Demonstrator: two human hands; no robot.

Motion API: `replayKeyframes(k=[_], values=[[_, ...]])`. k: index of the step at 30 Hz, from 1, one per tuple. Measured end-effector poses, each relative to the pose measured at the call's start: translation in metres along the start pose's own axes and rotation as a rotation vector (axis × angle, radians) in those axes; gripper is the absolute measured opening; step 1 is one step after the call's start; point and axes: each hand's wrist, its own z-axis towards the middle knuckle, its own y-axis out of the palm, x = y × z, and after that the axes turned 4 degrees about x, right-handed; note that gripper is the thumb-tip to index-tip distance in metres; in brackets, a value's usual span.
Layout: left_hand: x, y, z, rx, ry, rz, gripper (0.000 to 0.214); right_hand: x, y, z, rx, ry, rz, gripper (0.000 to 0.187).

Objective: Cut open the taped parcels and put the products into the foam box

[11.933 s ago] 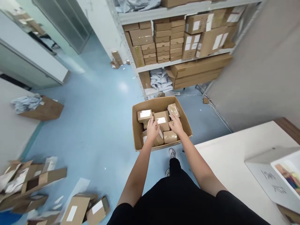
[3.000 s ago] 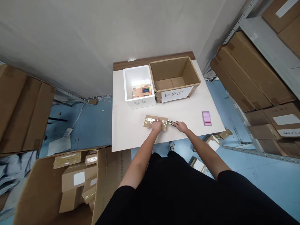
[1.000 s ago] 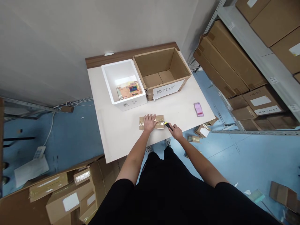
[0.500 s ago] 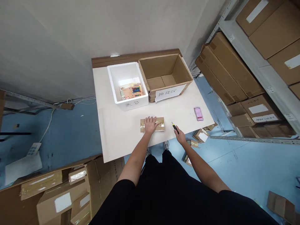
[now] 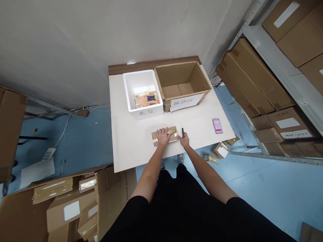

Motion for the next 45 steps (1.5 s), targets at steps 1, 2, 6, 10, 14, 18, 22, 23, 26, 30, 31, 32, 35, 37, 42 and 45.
replayKeyframes(k=[1,2,6,10,14,18,22,23,26,30,31,32,35,37,42,45], values=[[0.000,0.001,-0.001,0.009,-0.020,0.001,0.061,-0.001,0.001,0.002,-0.007,-0.007,-0.008,0.066],[0.001,0.001,-0.002,0.020,-0.039,0.002,0.061,-0.003,0.002,0.004,-0.016,-0.014,-0.015,0.066],[0.000,0.005,-0.004,0.050,-0.103,0.009,0.062,-0.008,0.006,0.010,-0.055,-0.032,-0.030,0.066],[0.000,0.006,-0.004,0.059,-0.135,0.001,0.061,-0.010,0.006,0.015,-0.080,-0.045,-0.040,0.063],[0.003,0.005,-0.003,0.078,-0.169,-0.012,0.057,-0.012,0.004,0.019,-0.121,-0.058,-0.063,0.065],[0.003,0.003,-0.002,0.096,-0.217,-0.018,0.055,-0.012,0.002,0.022,-0.137,-0.065,-0.046,0.061],[-0.002,0.004,-0.009,0.089,-0.130,-0.011,0.067,-0.013,0.000,0.022,-0.163,-0.064,0.096,0.061],[-0.002,0.004,-0.011,0.090,-0.121,-0.004,0.070,-0.013,-0.001,0.021,-0.186,-0.038,0.166,0.062],[-0.001,0.007,-0.018,0.098,-0.143,0.009,0.074,-0.015,-0.010,0.018,-0.304,0.085,0.448,0.056],[0.004,0.009,-0.022,0.123,-0.240,0.006,0.074,-0.023,-0.026,0.016,-0.440,0.136,0.663,0.055],[0.005,0.010,-0.022,0.130,-0.272,0.005,0.074,-0.026,-0.029,0.016,-0.469,0.134,0.660,0.057],[0.006,0.010,-0.022,0.136,-0.303,0.003,0.074,-0.029,-0.032,0.016,-0.500,0.130,0.651,0.057],[0.006,0.009,-0.020,0.143,-0.365,-0.003,0.074,-0.039,-0.035,0.016,-0.574,0.097,0.640,0.054],[0.005,0.007,-0.018,0.128,-0.370,-0.013,0.072,-0.045,-0.034,0.016,-0.590,0.064,0.624,0.051],[0.005,0.000,-0.017,0.078,-0.371,-0.042,0.074,-0.053,-0.027,0.013,-0.573,-0.004,0.530,0.060],[0.007,-0.001,-0.018,0.063,-0.378,-0.058,0.075,-0.054,-0.022,0.011,-0.541,-0.028,0.491,0.065]])
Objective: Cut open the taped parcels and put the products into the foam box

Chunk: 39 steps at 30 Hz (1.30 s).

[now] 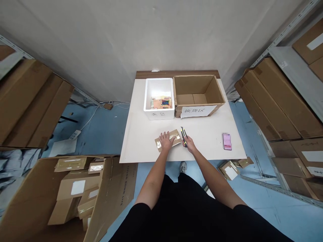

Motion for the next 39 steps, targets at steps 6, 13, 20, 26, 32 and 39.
replayKeyframes(k=[6,13,20,26,32,39], values=[[-0.003,-0.005,0.004,-0.055,0.006,0.005,0.077,0.005,0.007,-0.003,0.097,-0.039,-0.057,0.063],[-0.024,-0.031,0.015,-0.231,0.170,0.026,0.074,0.037,0.031,-0.014,0.342,-0.017,-0.317,0.054],[-0.048,-0.034,-0.002,-0.238,-0.052,0.037,0.075,0.033,0.065,0.030,0.489,0.023,-0.642,0.056],[-0.067,-0.038,-0.009,-0.226,0.146,0.012,0.071,-0.012,0.089,0.081,0.382,-0.060,-0.767,0.046],[-0.067,-0.051,0.026,-0.344,0.842,0.018,0.045,0.008,0.050,0.033,0.379,-0.040,-0.700,0.057],[-0.069,-0.054,0.036,-0.333,0.719,0.021,0.041,0.047,0.033,-0.001,0.429,0.028,-0.713,0.062]])
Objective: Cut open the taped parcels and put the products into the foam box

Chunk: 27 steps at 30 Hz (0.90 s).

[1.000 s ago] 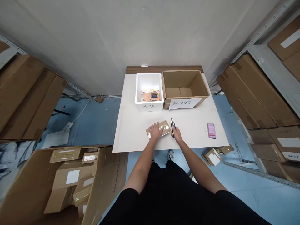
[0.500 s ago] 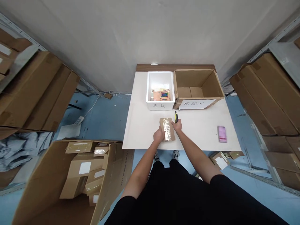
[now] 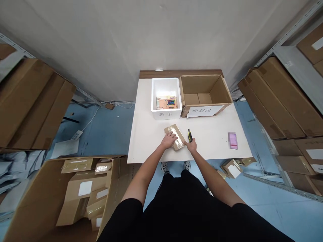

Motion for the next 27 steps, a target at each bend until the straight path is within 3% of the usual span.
replayKeyframes(k=[6,8,11,16,19,22,27], values=[[0.009,0.008,0.011,0.081,-0.279,0.112,0.072,-0.070,0.025,0.059,-0.021,-0.088,-0.033,0.062],[0.008,0.006,0.020,0.069,-0.293,0.135,0.068,-0.086,0.028,0.072,-0.036,-0.150,-0.071,0.062],[0.005,0.004,0.029,0.021,-0.211,0.094,0.063,-0.097,0.027,0.080,-0.066,-0.209,-0.099,0.065],[0.010,0.010,0.028,-0.015,-0.260,0.064,0.062,-0.081,0.006,0.068,-0.142,-0.245,0.037,0.037],[0.016,0.013,0.026,0.008,-0.333,0.034,0.069,-0.053,-0.021,0.055,-0.361,-0.212,0.132,0.046],[0.020,0.011,0.027,0.029,-0.370,0.006,0.079,-0.028,-0.047,0.050,-0.543,-0.224,0.046,0.052],[0.022,0.006,0.028,0.028,-0.413,0.010,0.095,-0.029,-0.065,0.062,-0.514,-0.352,-0.271,0.052]])
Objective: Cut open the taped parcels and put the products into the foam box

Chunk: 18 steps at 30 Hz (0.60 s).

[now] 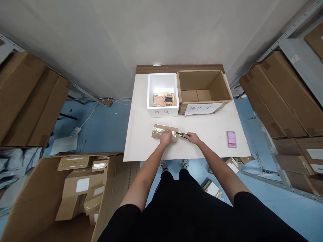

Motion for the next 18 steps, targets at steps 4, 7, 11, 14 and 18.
replayKeyframes(k=[4,7,11,14,18], values=[[0.000,-0.002,-0.003,-0.007,-0.018,0.011,0.095,-0.007,-0.012,0.017,-0.051,-0.075,-0.281,0.054],[0.001,-0.004,-0.004,-0.031,-0.037,0.011,0.097,-0.006,-0.020,0.027,-0.083,-0.103,-0.360,0.055],[0.002,-0.005,-0.004,-0.069,-0.071,-0.003,0.103,0.000,-0.028,0.033,-0.180,-0.094,-0.308,0.059],[0.002,-0.004,-0.003,-0.085,-0.091,-0.005,0.107,0.006,-0.026,0.029,-0.256,-0.039,-0.173,0.059],[0.001,0.000,-0.002,-0.086,-0.087,-0.011,0.108,0.015,-0.009,0.016,-0.256,0.022,0.015,0.057]])
